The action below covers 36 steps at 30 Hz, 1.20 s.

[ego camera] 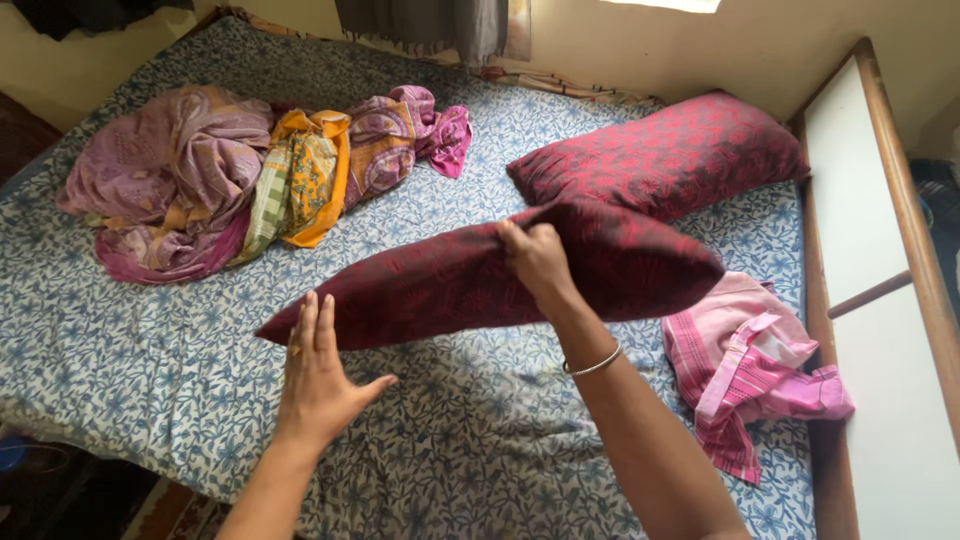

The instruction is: The person picks up a pillow, carries it across the room, and places it on a shelf. They then pick up a small pink piece of clothing and a large pink patterned cloth from a bed, folding the cloth by matching its edges and smoothing it out on the mattress.

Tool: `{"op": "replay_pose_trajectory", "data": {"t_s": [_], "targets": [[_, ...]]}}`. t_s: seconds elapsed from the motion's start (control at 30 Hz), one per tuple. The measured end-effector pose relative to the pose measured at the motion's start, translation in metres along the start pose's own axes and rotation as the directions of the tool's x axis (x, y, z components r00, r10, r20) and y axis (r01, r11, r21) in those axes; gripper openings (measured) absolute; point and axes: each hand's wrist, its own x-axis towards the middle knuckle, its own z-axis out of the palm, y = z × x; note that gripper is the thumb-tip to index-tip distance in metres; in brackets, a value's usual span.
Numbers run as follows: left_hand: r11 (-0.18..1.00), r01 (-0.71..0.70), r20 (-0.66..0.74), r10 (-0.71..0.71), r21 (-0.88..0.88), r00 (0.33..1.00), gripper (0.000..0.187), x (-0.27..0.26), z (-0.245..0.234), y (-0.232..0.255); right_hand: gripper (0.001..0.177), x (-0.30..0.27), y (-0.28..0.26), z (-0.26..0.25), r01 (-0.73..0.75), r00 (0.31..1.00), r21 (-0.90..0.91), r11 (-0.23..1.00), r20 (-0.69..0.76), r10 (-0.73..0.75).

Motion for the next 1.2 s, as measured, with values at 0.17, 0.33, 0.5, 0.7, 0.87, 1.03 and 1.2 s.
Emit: {"op": "replay_pose_trajectory", "data": {"t_s": [0.17, 0.33, 0.5, 0.7, 0.87, 1.03, 1.2], "targets": [[0.975, 0.060, -0.148, -0.029, 0.213, 0.989, 0.134, -0.002, -0.017, -0.004, 0.041, -0.027, -0.063, 0.011, -0.155, 0.983, 0.203, 0.967, 0.125, 0.131], [0.955, 0.056, -0.036, -0.048, 0.290, 0.998, 0.065, -0.041, -0.002, -0.053, 0.034, -0.020, 0.015, 0.018, -0.310, 0.945, 0.123, 0.943, 0.146, 0.292], [0.893, 0.271, 0.199, -0.357, 0.360, 0.913, 0.030, -0.112, 0.061, -0.103, 0.046, -0.030, 0.172, 0.027, -0.461, 0.858, -0.105, 0.881, 0.201, 0.473], [0.920, 0.160, 0.197, -0.242, 0.358, 0.950, 0.056, -0.143, 0.069, -0.087, 0.042, -0.012, 0.205, 0.023, -0.473, 0.863, -0.161, 0.866, 0.112, 0.492], [0.836, 0.002, -0.013, 0.006, 0.548, 1.000, 0.111, -0.144, 0.054, -0.081, 0.024, -0.010, 0.178, 0.034, -0.203, 0.896, -0.323, 0.924, 0.320, 0.309], [0.818, 0.048, 0.262, -0.238, 0.574, 0.935, 0.028, -0.129, 0.064, -0.120, 0.076, -0.061, 0.085, 0.038, 0.513, 0.852, -0.756, 0.408, 0.506, -0.133], [0.824, 0.139, 0.172, -0.274, 0.549, 0.946, 0.023, -0.103, 0.060, -0.132, 0.125, -0.069, 0.021, 0.010, 0.288, 0.956, -0.932, -0.221, 0.295, 0.005]]}}
